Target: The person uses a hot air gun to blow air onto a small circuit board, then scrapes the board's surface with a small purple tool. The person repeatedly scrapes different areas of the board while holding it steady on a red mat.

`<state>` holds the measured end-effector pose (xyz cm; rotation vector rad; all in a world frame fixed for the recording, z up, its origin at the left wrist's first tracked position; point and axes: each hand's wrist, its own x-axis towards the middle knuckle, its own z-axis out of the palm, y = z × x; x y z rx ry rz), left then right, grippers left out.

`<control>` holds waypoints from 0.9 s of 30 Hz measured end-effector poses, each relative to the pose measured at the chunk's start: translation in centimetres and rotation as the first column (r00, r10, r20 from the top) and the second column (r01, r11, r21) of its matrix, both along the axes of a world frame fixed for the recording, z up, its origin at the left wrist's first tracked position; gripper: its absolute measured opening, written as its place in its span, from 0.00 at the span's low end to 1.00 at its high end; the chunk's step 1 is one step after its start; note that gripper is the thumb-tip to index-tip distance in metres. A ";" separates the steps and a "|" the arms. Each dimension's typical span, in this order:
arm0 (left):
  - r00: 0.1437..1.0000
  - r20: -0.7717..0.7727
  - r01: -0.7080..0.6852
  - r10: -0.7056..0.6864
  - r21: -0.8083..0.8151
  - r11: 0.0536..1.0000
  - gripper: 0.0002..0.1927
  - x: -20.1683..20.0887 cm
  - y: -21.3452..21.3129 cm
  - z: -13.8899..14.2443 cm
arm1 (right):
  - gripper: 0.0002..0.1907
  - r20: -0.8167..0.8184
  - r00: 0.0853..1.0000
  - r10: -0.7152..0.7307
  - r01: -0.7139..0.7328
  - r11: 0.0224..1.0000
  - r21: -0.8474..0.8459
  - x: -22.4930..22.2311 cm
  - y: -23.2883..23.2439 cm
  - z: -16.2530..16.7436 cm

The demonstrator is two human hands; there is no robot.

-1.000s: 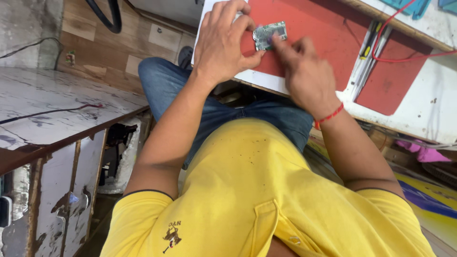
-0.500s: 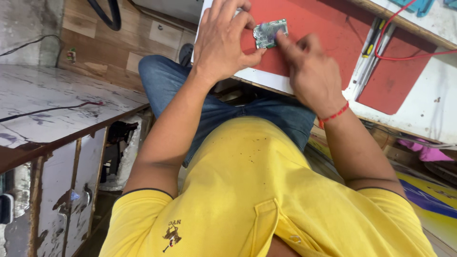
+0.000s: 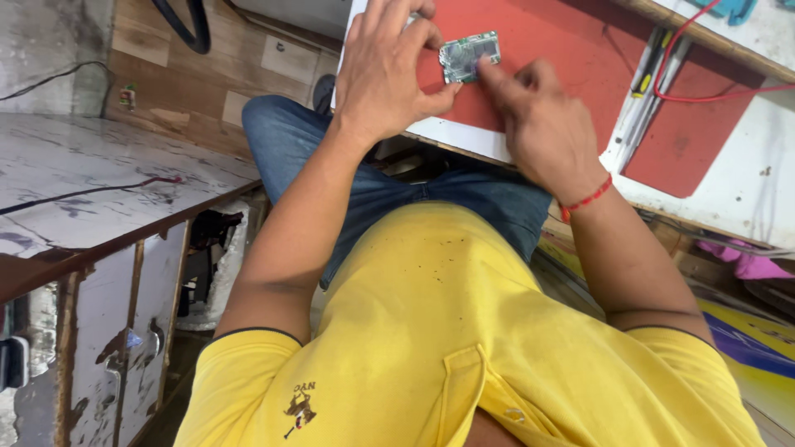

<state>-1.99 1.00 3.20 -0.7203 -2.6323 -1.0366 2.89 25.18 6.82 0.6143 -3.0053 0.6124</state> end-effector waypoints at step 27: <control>0.999 0.041 -0.025 0.024 0.016 1.000 0.23 -0.2 0.3 -0.5 | 0.27 -0.025 1.000 0.007 -0.003 0.989 0.149 0.3 -0.9 0.2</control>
